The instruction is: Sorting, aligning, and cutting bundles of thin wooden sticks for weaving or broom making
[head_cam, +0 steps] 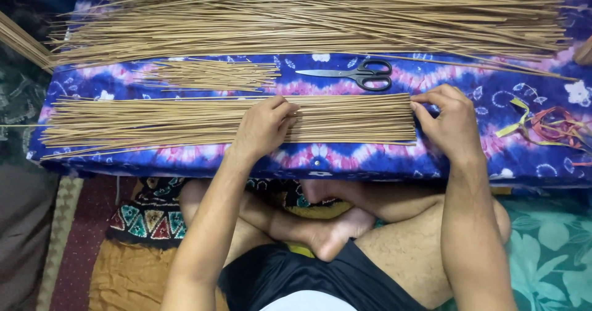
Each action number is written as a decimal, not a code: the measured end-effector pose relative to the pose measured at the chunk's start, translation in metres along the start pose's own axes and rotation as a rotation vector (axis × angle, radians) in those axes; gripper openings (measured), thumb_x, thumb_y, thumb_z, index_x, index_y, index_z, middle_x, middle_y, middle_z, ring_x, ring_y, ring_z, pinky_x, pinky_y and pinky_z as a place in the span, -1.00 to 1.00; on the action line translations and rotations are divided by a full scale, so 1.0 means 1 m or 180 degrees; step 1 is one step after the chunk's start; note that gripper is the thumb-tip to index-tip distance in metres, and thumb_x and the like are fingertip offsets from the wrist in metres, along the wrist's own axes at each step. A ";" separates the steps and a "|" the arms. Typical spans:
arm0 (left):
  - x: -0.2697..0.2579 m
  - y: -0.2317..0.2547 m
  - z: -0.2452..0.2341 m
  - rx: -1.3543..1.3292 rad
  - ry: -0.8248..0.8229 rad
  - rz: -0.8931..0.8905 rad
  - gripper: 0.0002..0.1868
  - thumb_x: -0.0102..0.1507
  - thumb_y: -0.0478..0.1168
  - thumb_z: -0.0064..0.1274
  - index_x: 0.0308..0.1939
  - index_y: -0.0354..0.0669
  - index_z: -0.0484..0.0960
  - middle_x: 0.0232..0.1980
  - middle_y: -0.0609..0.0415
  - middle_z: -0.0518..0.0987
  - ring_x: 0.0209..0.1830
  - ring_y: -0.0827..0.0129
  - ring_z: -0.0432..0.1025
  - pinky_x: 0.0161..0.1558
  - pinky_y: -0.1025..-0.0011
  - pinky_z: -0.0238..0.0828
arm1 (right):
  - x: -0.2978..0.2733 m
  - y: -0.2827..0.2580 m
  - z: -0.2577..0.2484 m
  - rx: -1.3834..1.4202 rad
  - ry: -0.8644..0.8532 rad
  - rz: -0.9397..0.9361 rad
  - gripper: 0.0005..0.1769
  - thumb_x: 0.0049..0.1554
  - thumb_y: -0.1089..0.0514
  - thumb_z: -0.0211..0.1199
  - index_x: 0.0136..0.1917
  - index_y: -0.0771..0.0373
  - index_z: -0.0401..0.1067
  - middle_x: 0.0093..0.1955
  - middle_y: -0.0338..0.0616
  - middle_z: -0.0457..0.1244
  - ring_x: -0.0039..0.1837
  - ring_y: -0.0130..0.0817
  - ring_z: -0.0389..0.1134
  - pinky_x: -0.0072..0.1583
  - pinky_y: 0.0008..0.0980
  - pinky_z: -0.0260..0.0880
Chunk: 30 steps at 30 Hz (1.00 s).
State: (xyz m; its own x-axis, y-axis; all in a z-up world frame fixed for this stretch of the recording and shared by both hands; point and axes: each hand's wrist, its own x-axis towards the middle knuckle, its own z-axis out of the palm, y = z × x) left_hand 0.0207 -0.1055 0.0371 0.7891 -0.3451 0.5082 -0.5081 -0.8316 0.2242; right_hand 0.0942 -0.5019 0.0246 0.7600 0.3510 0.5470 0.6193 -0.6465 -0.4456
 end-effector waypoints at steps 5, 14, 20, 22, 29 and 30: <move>0.004 0.005 -0.009 0.0063 -0.0087 -0.0019 -0.81 0.19 -0.25 0.28 -0.16 0.00 0.61 -0.29 0.13 0.52 -0.24 0.11 0.56 -0.21 0.19 0.52 | 0.001 -0.009 -0.001 0.0054 0.0046 0.0040 -0.84 0.12 0.32 0.47 -0.01 0.14 0.66 -0.11 -0.03 0.37 -0.02 0.01 0.41 0.09 -0.11 0.41; 0.001 -0.005 0.003 0.0319 -0.0033 -0.0077 -0.88 0.26 -0.21 0.21 -0.16 0.08 0.59 -0.21 0.18 0.53 -0.21 0.17 0.56 -0.19 0.25 0.52 | 0.002 -0.008 -0.001 0.0099 0.0033 0.0080 -0.83 0.12 0.30 0.46 0.00 0.13 0.67 -0.11 -0.05 0.38 -0.03 -0.03 0.42 0.08 -0.14 0.42; 0.003 -0.006 0.002 0.0330 -0.0072 -0.0053 -0.89 0.25 -0.20 0.22 -0.18 0.07 0.61 -0.23 0.17 0.54 -0.20 0.18 0.56 -0.18 0.27 0.52 | 0.002 -0.008 0.000 0.0103 0.0020 0.0080 -0.83 0.12 0.31 0.46 0.00 0.14 0.67 -0.11 -0.05 0.38 -0.04 -0.05 0.43 0.07 -0.14 0.43; 0.003 -0.007 0.003 0.0304 -0.0082 -0.0055 -0.89 0.25 -0.21 0.22 -0.18 0.07 0.61 -0.24 0.17 0.54 -0.20 0.18 0.56 -0.18 0.27 0.52 | 0.002 -0.009 0.000 0.0091 0.0013 0.0068 -0.83 0.12 0.31 0.46 -0.01 0.15 0.67 -0.11 -0.05 0.38 -0.05 -0.05 0.43 0.06 -0.14 0.43; 0.008 -0.003 -0.006 0.0166 -0.0157 -0.0187 -0.87 0.26 -0.26 0.19 -0.16 0.09 0.61 -0.25 0.15 0.54 -0.21 0.12 0.57 -0.21 0.23 0.53 | 0.005 -0.006 0.000 0.0338 0.0045 0.0075 -0.84 0.13 0.32 0.47 -0.03 0.12 0.66 -0.06 -0.10 0.41 0.02 -0.03 0.43 0.04 -0.19 0.41; 0.008 -0.002 -0.009 0.0158 -0.0146 -0.0221 -0.85 0.26 -0.27 0.19 -0.15 0.10 0.61 -0.24 0.16 0.54 -0.20 0.14 0.57 -0.21 0.24 0.53 | 0.006 -0.007 -0.001 0.0422 0.0034 0.0085 -0.84 0.13 0.32 0.46 -0.03 0.10 0.66 -0.05 -0.13 0.43 0.03 -0.04 0.44 0.03 -0.22 0.41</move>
State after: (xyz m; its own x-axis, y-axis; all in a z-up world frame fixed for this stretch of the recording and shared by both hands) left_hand 0.0251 -0.1024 0.0487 0.8374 -0.3047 0.4539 -0.4349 -0.8743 0.2156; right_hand 0.0941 -0.4959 0.0314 0.7749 0.3271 0.5409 0.6199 -0.5601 -0.5495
